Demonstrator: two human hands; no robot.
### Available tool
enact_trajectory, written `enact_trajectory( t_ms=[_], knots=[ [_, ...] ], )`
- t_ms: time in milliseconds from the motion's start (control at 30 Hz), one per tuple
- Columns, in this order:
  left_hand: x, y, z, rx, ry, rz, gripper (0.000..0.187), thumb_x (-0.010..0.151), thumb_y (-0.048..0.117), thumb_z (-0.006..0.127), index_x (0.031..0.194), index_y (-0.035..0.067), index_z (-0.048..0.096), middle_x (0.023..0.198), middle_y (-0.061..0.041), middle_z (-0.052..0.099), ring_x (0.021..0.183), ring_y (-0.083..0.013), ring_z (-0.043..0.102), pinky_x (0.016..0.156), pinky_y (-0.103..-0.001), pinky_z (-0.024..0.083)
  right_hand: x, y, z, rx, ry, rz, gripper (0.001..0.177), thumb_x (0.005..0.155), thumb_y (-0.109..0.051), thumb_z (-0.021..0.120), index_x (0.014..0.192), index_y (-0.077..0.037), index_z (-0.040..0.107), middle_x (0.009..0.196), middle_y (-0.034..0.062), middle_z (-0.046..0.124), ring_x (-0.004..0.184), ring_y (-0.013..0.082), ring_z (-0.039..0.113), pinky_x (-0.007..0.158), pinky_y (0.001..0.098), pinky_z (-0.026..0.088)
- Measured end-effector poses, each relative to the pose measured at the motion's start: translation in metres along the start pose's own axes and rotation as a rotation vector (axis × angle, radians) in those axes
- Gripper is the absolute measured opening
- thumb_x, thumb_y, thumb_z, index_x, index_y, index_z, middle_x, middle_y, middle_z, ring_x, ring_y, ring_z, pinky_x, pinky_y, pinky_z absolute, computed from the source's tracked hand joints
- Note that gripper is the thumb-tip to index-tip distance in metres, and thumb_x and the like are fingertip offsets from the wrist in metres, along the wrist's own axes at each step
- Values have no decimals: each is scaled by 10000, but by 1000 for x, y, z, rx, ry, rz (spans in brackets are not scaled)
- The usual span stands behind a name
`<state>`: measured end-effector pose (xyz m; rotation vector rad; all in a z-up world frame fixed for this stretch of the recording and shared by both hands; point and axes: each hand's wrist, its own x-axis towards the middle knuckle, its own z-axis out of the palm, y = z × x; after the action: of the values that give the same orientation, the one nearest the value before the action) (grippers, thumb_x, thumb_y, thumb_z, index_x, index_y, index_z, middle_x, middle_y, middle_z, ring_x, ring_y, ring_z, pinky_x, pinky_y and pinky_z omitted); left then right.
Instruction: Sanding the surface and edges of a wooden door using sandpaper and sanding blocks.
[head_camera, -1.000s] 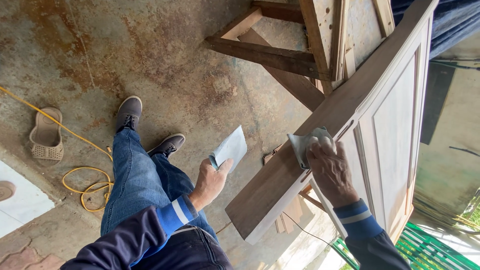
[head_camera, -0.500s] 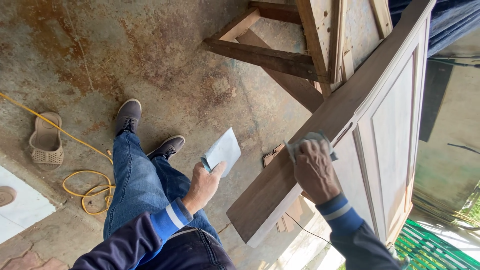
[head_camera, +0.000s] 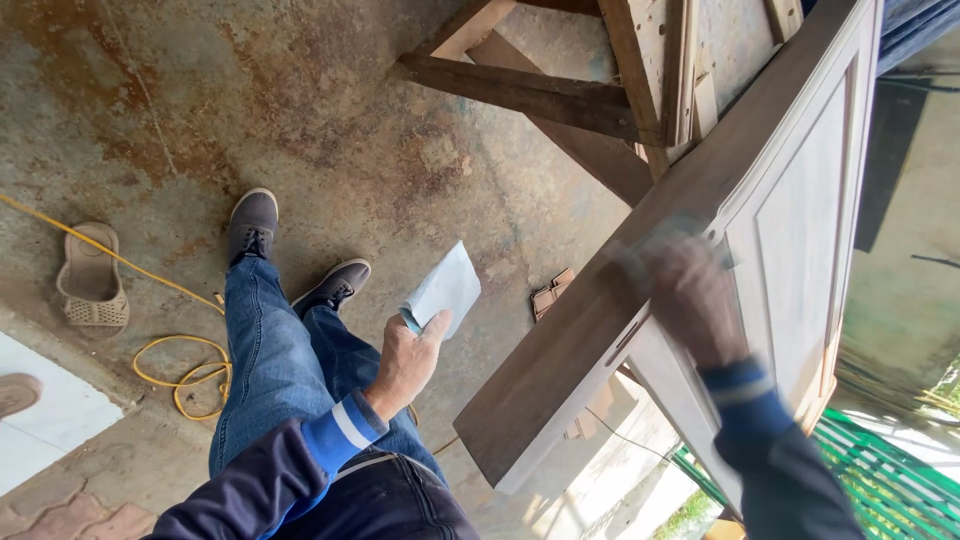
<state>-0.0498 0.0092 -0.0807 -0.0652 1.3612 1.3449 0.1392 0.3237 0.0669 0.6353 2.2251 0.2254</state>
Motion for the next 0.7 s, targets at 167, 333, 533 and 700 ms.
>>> enact_trajectory(
  t_ms=[167,333,533,700],
  knots=[
    [2,-5,-9,-64,52,117,261,956,145,648,1104,-58,716,1011,-86,790,898,-136,734,764,-300,579,-69,-128,-52,487,102,-596,408,869,1,545,1233,-118,685,1309,83,624,1322,290,560,1169,470,412],
    [-3,-3,-1,-14,21,99,246,961,150,654,1063,-66,715,950,-89,784,845,-129,712,725,-312,564,0,53,28,1159,-68,-113,309,1013,-60,465,1251,-131,649,1295,82,635,1206,237,610,1021,371,512],
    [-8,-5,10,65,24,105,272,978,193,650,1006,-68,719,824,-92,765,737,-129,686,657,-325,541,-52,-40,41,886,258,-275,320,1037,-166,466,1289,-30,609,1306,172,557,1221,312,505,1028,436,440],
    [-19,-12,40,158,6,10,283,1014,207,635,1009,-63,720,811,-167,735,731,-223,689,672,-360,539,-34,-26,-26,568,352,-470,428,919,-110,555,1338,-62,629,1421,140,602,1359,291,551,1175,453,416]
  ],
)
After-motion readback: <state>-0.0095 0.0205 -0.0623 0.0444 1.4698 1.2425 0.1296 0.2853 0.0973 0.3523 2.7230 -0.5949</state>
